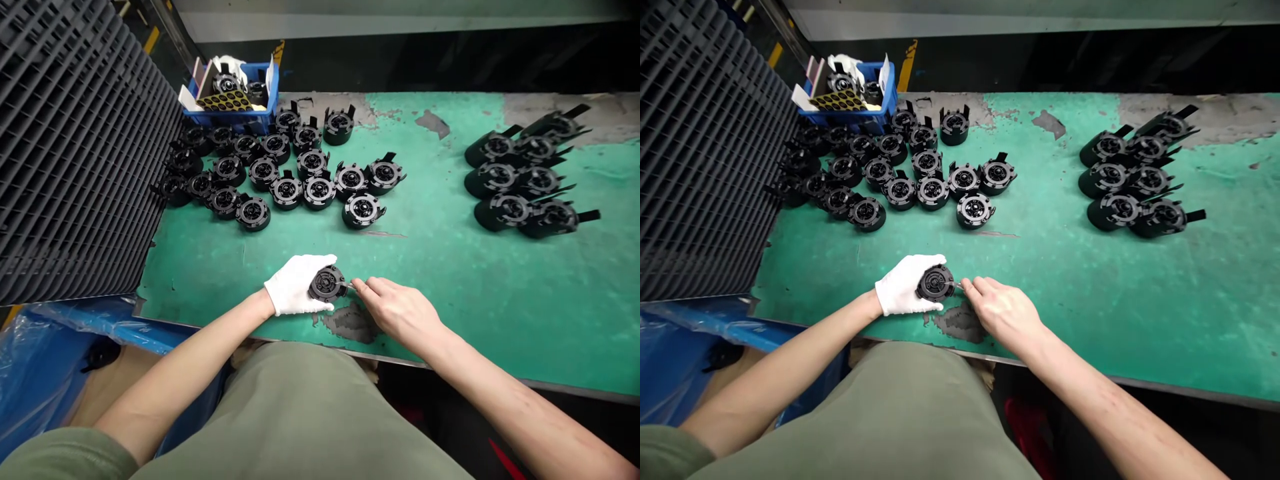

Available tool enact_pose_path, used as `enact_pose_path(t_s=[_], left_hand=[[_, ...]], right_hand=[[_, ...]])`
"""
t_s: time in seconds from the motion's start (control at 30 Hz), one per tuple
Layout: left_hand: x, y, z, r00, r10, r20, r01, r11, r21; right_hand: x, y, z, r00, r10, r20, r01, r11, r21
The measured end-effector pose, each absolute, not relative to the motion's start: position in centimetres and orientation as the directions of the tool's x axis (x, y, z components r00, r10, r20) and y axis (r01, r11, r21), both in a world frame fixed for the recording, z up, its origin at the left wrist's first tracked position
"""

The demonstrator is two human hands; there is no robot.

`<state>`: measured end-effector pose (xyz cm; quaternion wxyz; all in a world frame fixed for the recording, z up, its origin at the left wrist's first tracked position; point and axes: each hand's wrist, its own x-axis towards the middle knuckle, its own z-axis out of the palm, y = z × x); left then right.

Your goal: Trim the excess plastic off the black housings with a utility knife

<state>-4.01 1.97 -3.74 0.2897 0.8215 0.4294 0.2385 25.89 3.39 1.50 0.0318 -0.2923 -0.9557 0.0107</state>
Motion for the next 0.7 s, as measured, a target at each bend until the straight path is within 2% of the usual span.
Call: enact_pose_path(t_s=[0.17,0.47,0.7], left_hand=[[-4.1,1.9,-3.9,0.52,0.84,0.154,0.56,-0.472,0.681],[-4.2,2.0,-3.8,0.524,0.836,0.163,0.554,-0.479,0.68],[-4.1,2.0,-4.2,0.522,0.833,0.185,0.553,-0.495,0.671]], right_hand=[[26.2,3.8,1.4,-0.84,0.54,0.04,0.54,0.841,-0.032],[25.1,1.2,1.5,-0.758,0.651,0.039,0.651,0.759,0.011],[25.4,1.8,1.8,-0.787,0.616,0.01,0.616,0.787,0.008]])
